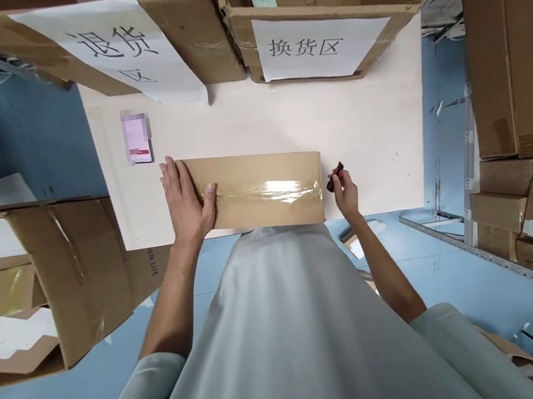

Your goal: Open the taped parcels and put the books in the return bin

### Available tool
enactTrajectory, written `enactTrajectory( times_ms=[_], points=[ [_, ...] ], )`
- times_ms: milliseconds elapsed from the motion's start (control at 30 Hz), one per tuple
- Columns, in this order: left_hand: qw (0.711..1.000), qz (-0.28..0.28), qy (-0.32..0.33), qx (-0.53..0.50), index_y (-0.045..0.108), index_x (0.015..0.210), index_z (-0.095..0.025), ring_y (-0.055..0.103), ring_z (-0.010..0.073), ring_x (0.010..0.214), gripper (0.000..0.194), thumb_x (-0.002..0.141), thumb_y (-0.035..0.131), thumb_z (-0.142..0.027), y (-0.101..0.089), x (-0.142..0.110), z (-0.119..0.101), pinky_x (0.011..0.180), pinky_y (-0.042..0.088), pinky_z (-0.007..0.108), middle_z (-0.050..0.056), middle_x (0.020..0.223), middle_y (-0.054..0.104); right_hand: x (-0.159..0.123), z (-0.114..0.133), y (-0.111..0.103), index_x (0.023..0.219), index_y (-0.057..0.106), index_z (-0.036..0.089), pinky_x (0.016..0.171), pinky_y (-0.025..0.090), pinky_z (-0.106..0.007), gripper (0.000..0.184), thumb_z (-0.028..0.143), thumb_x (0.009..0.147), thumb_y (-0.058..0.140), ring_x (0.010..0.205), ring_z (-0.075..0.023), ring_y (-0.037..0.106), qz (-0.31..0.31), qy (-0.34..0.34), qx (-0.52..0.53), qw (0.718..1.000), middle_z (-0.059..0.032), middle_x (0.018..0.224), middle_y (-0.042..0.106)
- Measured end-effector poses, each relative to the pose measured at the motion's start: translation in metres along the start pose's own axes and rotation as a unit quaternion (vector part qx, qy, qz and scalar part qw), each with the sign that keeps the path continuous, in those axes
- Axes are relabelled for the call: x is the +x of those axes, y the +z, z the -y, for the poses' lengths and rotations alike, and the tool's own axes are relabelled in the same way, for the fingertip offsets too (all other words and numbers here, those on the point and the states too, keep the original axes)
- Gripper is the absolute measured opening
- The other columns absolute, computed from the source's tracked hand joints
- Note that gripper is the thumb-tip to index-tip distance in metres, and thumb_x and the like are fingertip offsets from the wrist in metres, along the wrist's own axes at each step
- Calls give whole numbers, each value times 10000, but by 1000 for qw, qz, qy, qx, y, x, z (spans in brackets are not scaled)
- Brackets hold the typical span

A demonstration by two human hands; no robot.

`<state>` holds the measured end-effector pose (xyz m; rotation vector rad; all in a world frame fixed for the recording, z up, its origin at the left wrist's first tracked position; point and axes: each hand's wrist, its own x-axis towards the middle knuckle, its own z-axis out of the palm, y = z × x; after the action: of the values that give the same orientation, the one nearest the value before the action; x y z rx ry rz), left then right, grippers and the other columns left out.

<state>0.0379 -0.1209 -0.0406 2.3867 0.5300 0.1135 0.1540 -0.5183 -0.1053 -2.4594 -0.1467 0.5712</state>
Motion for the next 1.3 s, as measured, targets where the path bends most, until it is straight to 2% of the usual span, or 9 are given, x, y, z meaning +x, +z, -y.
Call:
enactTrajectory(
  times_ms=[167,333,433,567,667,767,1000,1133,1300],
  points=[
    [1000,-3,-1,-18,296,1842,-267,120,361,1819,947,1085,439,-818,-27,0,42,1469,105,618,165,1936,201,-4,19,25,1310,551,220,902,588,-328,555,634,1116,237,1052,-225,763,-39,65,93,993,-162,1176,817],
    [999,-11,-6,-46,357,1825,-267,186,326,1810,900,1109,370,-812,-48,3,99,1469,175,569,155,1921,260,-23,71,30,1279,598,225,840,576,-311,562,631,1130,239,1012,-231,731,-34,41,79,995,-135,1145,799],
    [997,-26,-7,-67,431,1795,-264,223,324,1802,864,1122,376,-804,-55,0,116,1469,189,574,145,1905,313,-36,101,30,1257,658,203,882,570,-331,593,670,1119,321,998,-244,701,-75,27,96,992,-115,1091,786],
    [989,-48,22,-139,505,1761,-287,279,322,1787,795,1150,358,-774,-70,-14,96,1481,204,541,107,1886,372,-50,138,32,1197,715,190,918,551,-333,568,685,1094,456,999,-238,687,-134,8,151,979,-102,1094,783],
    [976,-25,109,-188,386,1816,-372,211,329,1804,752,1167,330,-747,-83,-28,66,1486,191,556,37,1920,295,-60,166,35,1186,732,201,921,544,-325,548,683,1097,487,1006,-230,681,-142,-8,146,979,-91,1109,788],
    [965,-3,151,-215,207,1860,-418,150,338,1814,754,1178,304,-725,-90,-37,49,1489,151,579,12,1951,173,-67,192,36,1198,734,203,913,538,-326,546,681,1105,486,992,-230,679,-158,-11,114,981,-88,1108,792],
    [953,11,126,-276,139,1870,-406,120,278,1819,724,1203,242,-669,-72,-38,65,1500,135,511,4,1959,111,-75,225,15,1261,721,198,897,538,-338,595,695,1124,425,1009,-254,703,-213,-8,3,977,-113,1124,794],
    [942,64,92,-315,132,1871,-404,155,268,1814,716,1209,254,-651,-51,-41,75,1493,187,504,4,1954,134,-74,235,-2,1290,716,194,891,542,-355,553,632,1141,412,946,-258,702,-230,-9,-72,971,-109,1077,792],
    [931,122,76,-334,230,1855,-391,223,305,1802,780,1169,398,-722,-47,-42,89,1458,292,567,60,1940,211,-67,241,-6,1317,718,226,1016,544,-411,437,489,1152,410,1151,-302,706,-223,-44,-167,959,-151,1242,774]
  ],
)
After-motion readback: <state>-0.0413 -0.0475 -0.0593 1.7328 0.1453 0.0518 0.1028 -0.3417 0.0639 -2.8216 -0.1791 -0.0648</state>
